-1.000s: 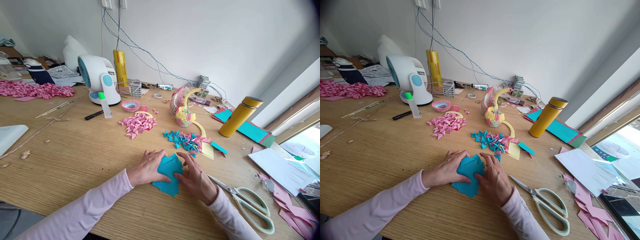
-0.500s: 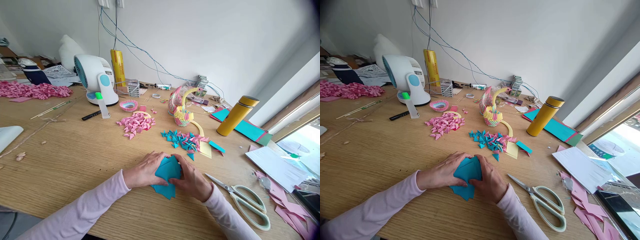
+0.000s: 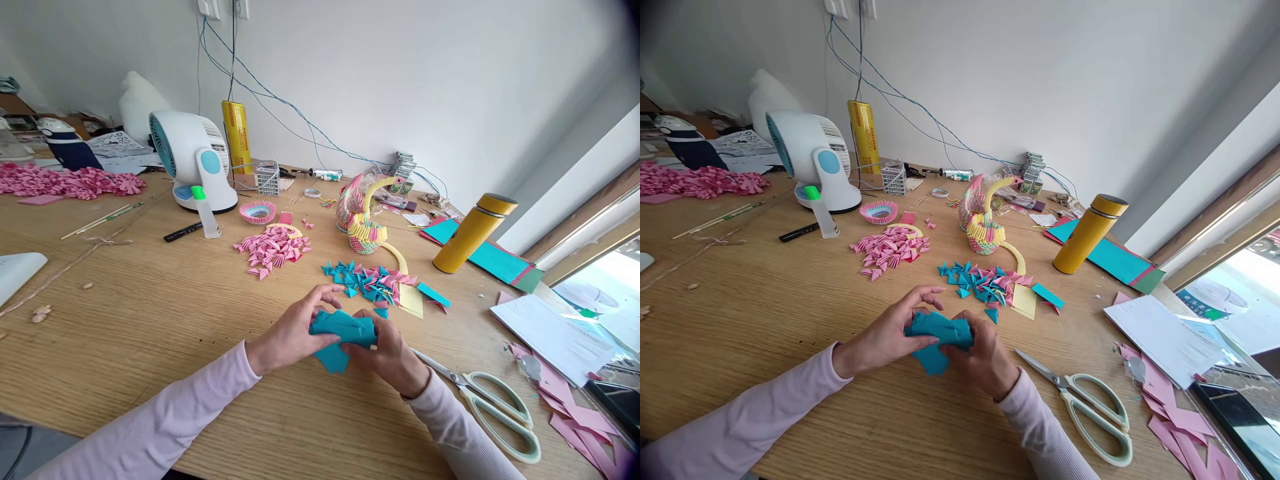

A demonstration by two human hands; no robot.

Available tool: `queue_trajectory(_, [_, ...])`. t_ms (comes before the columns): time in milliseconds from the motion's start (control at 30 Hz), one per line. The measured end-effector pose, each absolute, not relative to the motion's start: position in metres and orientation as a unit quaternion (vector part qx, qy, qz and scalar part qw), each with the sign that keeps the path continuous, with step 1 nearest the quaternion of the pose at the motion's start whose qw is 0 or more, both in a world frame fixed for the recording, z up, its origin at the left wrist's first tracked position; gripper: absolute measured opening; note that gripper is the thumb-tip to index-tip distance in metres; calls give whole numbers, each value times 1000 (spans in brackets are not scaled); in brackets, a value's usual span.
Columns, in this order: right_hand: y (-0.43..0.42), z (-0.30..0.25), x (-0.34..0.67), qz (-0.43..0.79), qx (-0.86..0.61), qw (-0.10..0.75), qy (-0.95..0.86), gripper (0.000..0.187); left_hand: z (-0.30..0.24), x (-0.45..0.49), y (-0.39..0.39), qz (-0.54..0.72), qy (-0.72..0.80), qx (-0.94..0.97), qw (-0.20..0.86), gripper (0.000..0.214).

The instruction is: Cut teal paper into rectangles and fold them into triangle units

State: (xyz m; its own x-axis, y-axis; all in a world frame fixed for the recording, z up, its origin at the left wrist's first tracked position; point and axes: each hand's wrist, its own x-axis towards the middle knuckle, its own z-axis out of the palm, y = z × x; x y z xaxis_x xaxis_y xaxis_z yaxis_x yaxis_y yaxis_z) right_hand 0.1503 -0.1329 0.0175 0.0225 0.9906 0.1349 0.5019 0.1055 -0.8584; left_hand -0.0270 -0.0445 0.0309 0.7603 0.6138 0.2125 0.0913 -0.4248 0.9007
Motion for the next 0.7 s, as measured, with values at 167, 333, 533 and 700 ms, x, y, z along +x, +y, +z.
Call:
queue_trajectory(167, [-131,17,153,284,-565,489,-601,13,26,-24,-45,328,187,757,533,42])
queue_trajectory(333, [-130,5,155,364,-536,531,-547,18,17,-19,-48,326,195,739,556,27])
queue_trajectory(533, [-123,-11,153,408,-485,596,-493,27,16,-16,-42,360,235,657,618,29])
queue_trajectory(700, [-120,-15,152,385,-486,588,-520,26,15,-17,-38,357,225,655,627,26])
